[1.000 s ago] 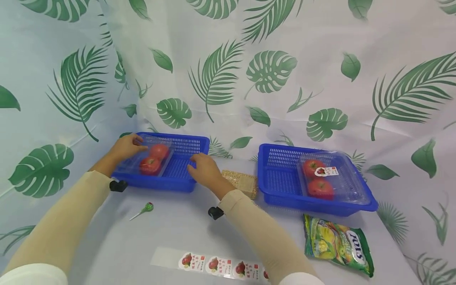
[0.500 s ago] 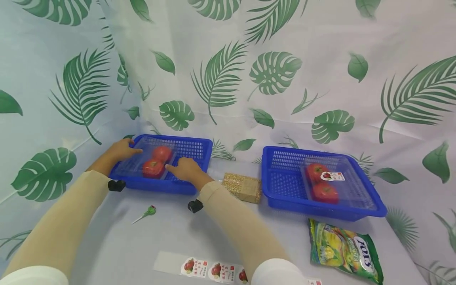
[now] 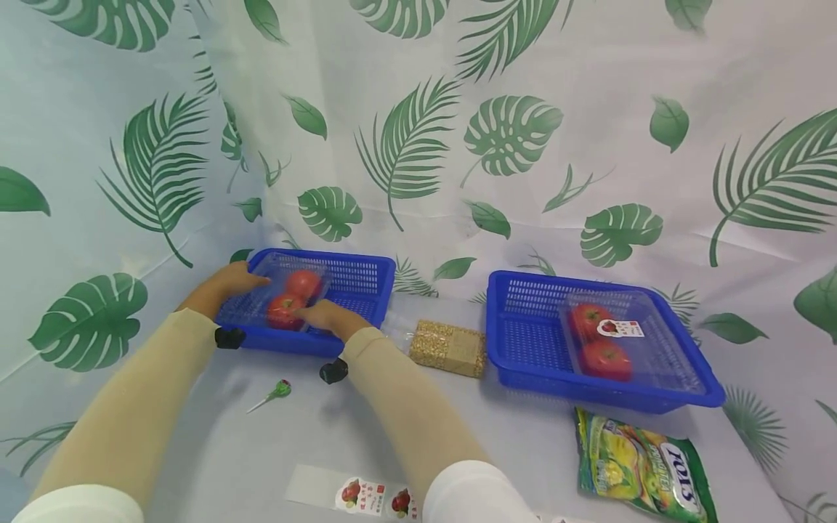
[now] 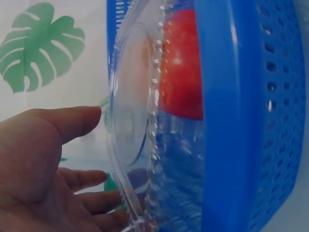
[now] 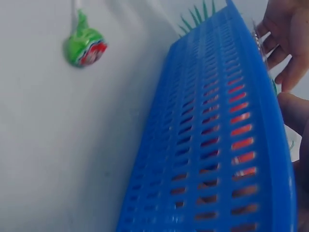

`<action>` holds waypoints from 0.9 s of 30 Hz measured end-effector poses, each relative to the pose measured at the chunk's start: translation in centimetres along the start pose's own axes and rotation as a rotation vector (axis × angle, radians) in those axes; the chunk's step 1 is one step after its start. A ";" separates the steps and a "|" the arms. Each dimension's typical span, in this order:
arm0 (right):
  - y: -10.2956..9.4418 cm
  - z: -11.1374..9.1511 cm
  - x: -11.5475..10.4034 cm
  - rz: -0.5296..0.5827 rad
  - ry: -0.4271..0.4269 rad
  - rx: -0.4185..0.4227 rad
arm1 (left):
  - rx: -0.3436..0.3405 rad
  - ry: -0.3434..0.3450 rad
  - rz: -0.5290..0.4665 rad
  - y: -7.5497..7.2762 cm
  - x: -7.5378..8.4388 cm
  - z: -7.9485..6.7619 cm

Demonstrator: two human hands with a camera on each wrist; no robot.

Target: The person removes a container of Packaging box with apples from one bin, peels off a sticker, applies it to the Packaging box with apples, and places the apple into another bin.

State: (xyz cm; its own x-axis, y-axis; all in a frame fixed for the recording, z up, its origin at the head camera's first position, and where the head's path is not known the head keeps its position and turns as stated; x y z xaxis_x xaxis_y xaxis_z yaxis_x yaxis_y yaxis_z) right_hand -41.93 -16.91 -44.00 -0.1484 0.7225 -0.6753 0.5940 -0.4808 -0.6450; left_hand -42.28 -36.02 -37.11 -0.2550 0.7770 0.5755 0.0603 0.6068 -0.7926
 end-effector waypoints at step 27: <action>-1.2 -1.7 -0.6 0.632 -0.098 -0.069 | 0.084 -0.043 -0.408 -0.5 0.8 0.5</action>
State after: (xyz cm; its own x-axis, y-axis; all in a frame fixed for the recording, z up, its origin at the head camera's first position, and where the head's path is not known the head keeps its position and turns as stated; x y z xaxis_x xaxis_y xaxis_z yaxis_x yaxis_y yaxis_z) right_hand -41.21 -15.88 -42.23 0.1774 0.2600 -0.9492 0.6395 -0.7636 -0.0896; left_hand -42.97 -35.77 -36.39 -0.2822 0.4667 0.8382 -0.1330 0.8462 -0.5159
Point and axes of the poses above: each hand's wrist, its own z-axis towards the middle knuckle, its own y-axis out of the palm, x = y × z, the point moved 9 cm from there along z, towards the middle knuckle, and after that the axes turned 10 degrees about -z, right-handed, at the moved point
